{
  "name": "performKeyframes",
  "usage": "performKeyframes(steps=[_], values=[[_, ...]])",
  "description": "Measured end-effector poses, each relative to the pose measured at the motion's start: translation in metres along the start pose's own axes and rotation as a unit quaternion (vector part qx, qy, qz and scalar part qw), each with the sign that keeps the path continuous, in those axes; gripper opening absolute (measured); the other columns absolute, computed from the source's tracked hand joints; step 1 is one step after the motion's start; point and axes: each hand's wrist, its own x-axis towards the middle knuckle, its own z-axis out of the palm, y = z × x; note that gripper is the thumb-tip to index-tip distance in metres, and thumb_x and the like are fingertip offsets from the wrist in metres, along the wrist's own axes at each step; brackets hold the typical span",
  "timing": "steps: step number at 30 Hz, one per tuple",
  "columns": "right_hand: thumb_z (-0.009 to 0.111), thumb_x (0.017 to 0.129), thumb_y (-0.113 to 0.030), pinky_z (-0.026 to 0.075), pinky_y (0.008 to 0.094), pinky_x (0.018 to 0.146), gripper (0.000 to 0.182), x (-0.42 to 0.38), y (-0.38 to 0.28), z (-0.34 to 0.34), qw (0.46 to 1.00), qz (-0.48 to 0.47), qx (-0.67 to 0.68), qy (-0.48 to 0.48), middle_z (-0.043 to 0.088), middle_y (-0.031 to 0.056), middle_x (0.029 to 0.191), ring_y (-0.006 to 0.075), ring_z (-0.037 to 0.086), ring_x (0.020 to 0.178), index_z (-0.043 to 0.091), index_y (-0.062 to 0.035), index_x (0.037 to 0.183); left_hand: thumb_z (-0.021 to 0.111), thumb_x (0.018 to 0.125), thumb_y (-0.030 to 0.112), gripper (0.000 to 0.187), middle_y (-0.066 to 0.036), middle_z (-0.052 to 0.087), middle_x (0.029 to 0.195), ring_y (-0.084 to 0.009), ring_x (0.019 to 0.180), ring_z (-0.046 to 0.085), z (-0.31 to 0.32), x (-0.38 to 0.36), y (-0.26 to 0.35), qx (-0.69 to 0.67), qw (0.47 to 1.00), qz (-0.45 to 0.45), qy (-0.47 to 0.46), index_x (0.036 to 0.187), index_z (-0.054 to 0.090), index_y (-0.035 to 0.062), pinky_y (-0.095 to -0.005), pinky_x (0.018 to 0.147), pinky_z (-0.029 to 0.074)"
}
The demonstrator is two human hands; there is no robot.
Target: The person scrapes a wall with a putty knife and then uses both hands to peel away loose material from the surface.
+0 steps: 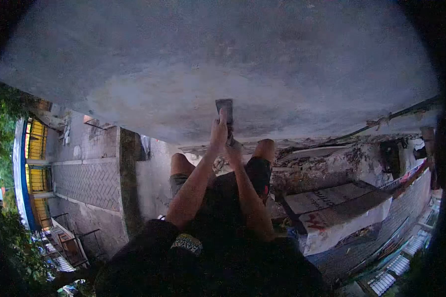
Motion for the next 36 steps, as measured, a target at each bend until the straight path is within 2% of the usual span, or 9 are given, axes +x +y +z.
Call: performKeyframes(steps=[4, 9, 11, 15, 18, 24, 27, 30, 36], values=[[0.052, 0.071, -0.013, 0.037, 0.0280, 0.055, 0.015, 0.018, 0.053, -0.003, 0.999, -0.024, -0.003, -0.036, 0.051, 0.0027, 0.068, 0.0113, 0.042, 0.061, 0.052, -0.0002, 0.079, 0.037, 0.081, 0.046, 0.041, -0.002, 0.042, 0.070, -0.0094, 0.066, 0.042, -0.016, -0.002, 0.010, -0.100, 0.966, -0.192, -0.143, 0.082, 0.041, 0.0045, -0.0253, 0.060, 0.034], [0.054, 0.070, -0.011, 0.037, 0.0263, 0.054, 0.014, 0.025, 0.051, -0.005, 0.993, -0.112, 0.003, -0.027, 0.051, 0.0008, 0.069, 0.0093, 0.041, 0.061, 0.052, -0.0014, 0.080, 0.031, 0.080, 0.052, 0.057, -0.003, 0.033, 0.052, -0.0125, 0.049, 0.030, -0.012, 0.000, 0.029, -0.143, 0.966, -0.165, -0.135, 0.060, 0.037, -0.0005, -0.0307, 0.049, 0.029], [0.054, 0.070, -0.012, 0.037, 0.0269, 0.054, 0.015, 0.027, 0.069, -0.001, 0.992, -0.049, 0.110, -0.037, 0.052, 0.0016, 0.071, 0.0110, 0.044, 0.061, 0.052, -0.0017, 0.080, 0.032, 0.079, 0.053, 0.056, 0.000, 0.031, 0.050, -0.0110, 0.048, 0.029, 0.005, 0.007, -0.027, -0.064, 0.994, -0.090, -0.020, 0.059, 0.037, 0.0009, -0.0300, 0.048, 0.028], [0.055, 0.071, -0.015, 0.037, 0.0263, 0.054, 0.018, 0.015, 0.041, 0.000, 0.992, -0.080, 0.087, -0.044, 0.054, 0.0033, 0.075, 0.0139, 0.048, 0.063, 0.052, -0.0021, 0.083, 0.035, 0.078, 0.052, 0.052, 0.002, 0.031, 0.050, -0.0100, 0.046, 0.030, -0.006, -0.001, -0.001, -0.199, 0.963, -0.174, -0.055, 0.059, 0.039, 0.0037, -0.0273, 0.046, 0.029], [0.055, 0.071, -0.018, 0.038, 0.0275, 0.056, 0.023, 0.004, 0.013, -0.005, 0.980, 0.101, 0.161, -0.052, 0.055, 0.0047, 0.076, 0.0146, 0.049, 0.064, 0.051, 0.0000, 0.085, 0.036, 0.078, 0.053, 0.050, 0.002, 0.034, 0.050, -0.0093, 0.044, 0.031, -0.008, 0.005, -0.011, -0.139, 0.978, -0.139, -0.070, 0.059, 0.039, 0.0061, -0.0251, 0.045, 0.029], [0.056, 0.070, -0.022, 0.038, 0.0322, 0.054, 0.027, 0.028, 0.056, 0.006, 0.982, -0.116, -0.147, -0.035, 0.055, 0.0088, 0.071, 0.0172, 0.049, 0.060, 0.051, 0.0030, 0.080, 0.034, 0.077, 0.056, 0.054, 0.000, 0.041, 0.050, -0.0097, 0.043, 0.038, -0.020, -0.009, 0.065, -0.126, 0.978, -0.143, -0.088, 0.058, 0.042, 0.0057, -0.0249, 0.044, 0.032], [0.056, 0.069, -0.020, 0.037, 0.0316, 0.054, 0.023, 0.018, 0.040, 0.008, 0.997, -0.012, -0.022, -0.076, 0.054, 0.0102, 0.069, 0.0162, 0.047, 0.060, 0.053, 0.0014, 0.078, 0.035, 0.077, 0.054, 0.053, -0.001, 0.042, 0.049, -0.0109, 0.043, 0.040, -0.024, -0.013, 0.061, -0.028, 0.977, -0.192, -0.093, 0.060, 0.044, 0.0050, -0.0252, 0.044, 0.033], [0.055, 0.069, -0.015, 0.037, 0.0308, 0.054, 0.018, 0.014, 0.046, 0.007, 0.988, -0.125, -0.056, -0.071, 0.055, 0.0082, 0.069, 0.0145, 0.044, 0.060, 0.053, 0.0002, 0.078, 0.035, 0.079, 0.051, 0.053, -0.002, 0.041, 0.048, -0.0127, 0.043, 0.040, -0.030, -0.008, 0.063, -0.067, 0.975, -0.167, -0.134, 0.059, 0.044, 0.0032, -0.0262, 0.046, 0.034], [0.055, 0.070, -0.012, 0.038, 0.0296, 0.055, 0.014, 0.006, 0.040, 0.013, 0.995, -0.020, 0.063, -0.071, 0.055, 0.0026, 0.070, 0.0118, 0.045, 0.062, 0.054, -0.0005, 0.077, 0.034, 0.080, 0.047, 0.054, -0.019, 0.048, 0.078, -0.0235, 0.069, 0.048, -0.028, 0.011, -0.041, 0.108, 0.980, -0.058, -0.157, 0.095, 0.045, -0.0040, -0.0352, 0.057, 0.039]])
